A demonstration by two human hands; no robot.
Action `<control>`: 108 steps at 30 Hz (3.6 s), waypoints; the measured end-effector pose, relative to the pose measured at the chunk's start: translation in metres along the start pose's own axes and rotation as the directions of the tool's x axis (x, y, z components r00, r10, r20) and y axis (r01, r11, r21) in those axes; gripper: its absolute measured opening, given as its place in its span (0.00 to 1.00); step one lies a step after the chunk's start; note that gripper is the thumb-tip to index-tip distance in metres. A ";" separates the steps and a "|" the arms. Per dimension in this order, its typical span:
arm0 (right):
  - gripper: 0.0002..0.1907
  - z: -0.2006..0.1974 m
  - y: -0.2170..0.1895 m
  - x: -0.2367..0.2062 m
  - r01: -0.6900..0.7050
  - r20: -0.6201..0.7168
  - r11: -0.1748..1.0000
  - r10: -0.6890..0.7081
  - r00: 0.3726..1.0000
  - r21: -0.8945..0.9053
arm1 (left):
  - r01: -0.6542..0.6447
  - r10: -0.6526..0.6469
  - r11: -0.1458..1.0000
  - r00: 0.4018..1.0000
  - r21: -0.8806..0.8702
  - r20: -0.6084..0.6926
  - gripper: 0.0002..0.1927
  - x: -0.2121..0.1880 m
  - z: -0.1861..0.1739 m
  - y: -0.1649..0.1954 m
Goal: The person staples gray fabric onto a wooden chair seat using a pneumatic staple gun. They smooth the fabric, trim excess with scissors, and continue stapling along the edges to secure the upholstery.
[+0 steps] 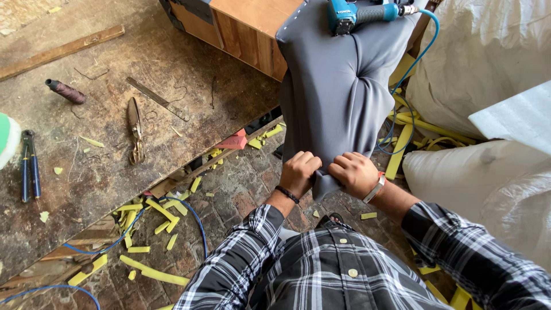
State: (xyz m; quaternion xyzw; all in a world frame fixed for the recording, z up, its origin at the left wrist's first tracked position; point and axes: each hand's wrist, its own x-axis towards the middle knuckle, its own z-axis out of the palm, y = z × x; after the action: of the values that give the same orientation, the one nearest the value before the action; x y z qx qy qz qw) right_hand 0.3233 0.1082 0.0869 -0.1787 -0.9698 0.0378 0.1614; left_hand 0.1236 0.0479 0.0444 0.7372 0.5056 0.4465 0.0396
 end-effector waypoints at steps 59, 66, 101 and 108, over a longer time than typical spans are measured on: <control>0.25 0.003 0.034 0.154 0.021 0.508 0.996 -0.065 0.859 0.092 | 0.815 -0.356 0.284 0.578 -0.504 0.734 0.19 -0.089 0.034 -0.125; 0.41 0.012 0.066 0.178 0.243 0.564 0.950 -0.311 0.765 0.194 | 0.977 -0.826 -0.147 -0.035 -0.154 0.562 0.44 -0.036 0.058 -0.195; 0.39 0.058 0.124 0.282 0.637 0.658 0.725 -0.617 0.432 0.262 | 0.927 -0.933 -0.228 -0.296 -0.298 -0.204 0.21 -0.031 0.091 -0.195; 0.37 0.077 0.107 0.289 0.500 0.510 0.570 -0.818 0.267 0.652 | 0.969 -0.970 -0.174 -0.200 -0.177 -0.139 0.21 -0.032 0.079 -0.192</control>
State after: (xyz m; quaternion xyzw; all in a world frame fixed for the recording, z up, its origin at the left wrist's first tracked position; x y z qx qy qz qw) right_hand 0.0783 0.3106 0.0863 0.3205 -0.8894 0.2164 -0.2438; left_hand 0.0400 0.1469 -0.1209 0.0284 0.8878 0.3369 0.3121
